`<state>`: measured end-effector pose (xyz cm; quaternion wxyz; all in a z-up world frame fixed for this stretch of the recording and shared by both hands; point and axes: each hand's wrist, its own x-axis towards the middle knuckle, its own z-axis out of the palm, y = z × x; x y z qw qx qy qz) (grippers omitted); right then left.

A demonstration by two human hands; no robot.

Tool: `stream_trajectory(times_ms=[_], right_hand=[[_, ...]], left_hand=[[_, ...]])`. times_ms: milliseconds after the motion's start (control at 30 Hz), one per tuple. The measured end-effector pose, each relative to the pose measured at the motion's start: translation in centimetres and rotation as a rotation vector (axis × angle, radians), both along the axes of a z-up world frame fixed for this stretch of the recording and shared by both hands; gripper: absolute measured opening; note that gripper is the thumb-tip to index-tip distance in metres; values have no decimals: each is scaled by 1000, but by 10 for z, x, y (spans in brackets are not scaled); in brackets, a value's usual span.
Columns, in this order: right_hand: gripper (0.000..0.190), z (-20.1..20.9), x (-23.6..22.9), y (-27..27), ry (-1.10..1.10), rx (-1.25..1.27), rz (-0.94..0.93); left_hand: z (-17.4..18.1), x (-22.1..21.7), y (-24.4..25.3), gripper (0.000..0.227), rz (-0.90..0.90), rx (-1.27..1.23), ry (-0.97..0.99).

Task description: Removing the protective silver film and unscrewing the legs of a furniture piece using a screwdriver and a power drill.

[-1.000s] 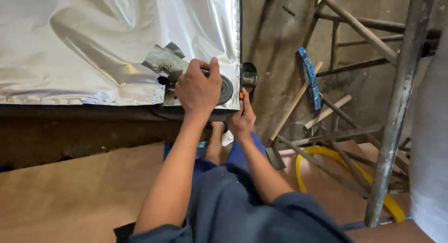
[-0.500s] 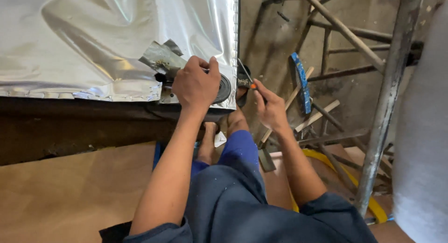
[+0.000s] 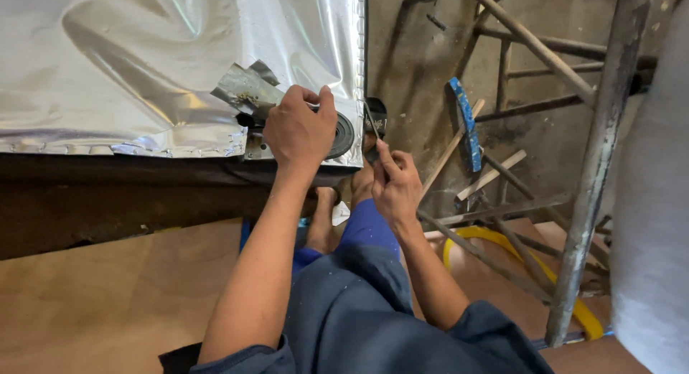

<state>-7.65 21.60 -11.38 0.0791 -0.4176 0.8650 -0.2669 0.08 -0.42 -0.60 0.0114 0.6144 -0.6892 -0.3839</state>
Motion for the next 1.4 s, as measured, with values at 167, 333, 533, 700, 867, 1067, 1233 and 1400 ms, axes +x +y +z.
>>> stream_trajectory(times_ms=[167, 333, 533, 700, 867, 1067, 1233, 1400], right_hand=[[43, -5, -2, 6, 75, -89, 62], [43, -1, -1, 2, 78, -113, 79], [44, -16, -2, 4, 118, -106, 83], [41, -14, -4, -1, 142, -133, 90], [28, 11, 0, -25, -345, -138, -203], [37, -48, 11, -13, -1839, -359, -774], [35, -111, 8, 0, -1553, -297, -677], [36, -33, -7, -20, -640, 172, -339]], left_hand=[[-3, -1, 1, 29, 20, -38, 2], [-2, -1, 2, 32, 29, -37, 27], [-2, 0, 2, 32, 27, -38, 21], [0, -3, 3, 32, 34, -29, 30], [-4, -3, 4, 32, 30, -39, 1], [-4, -3, 2, 33, 29, -20, -19], [-6, -3, 2, 33, 35, -21, -15], [-8, -4, 7, 32, 46, -81, -16]])
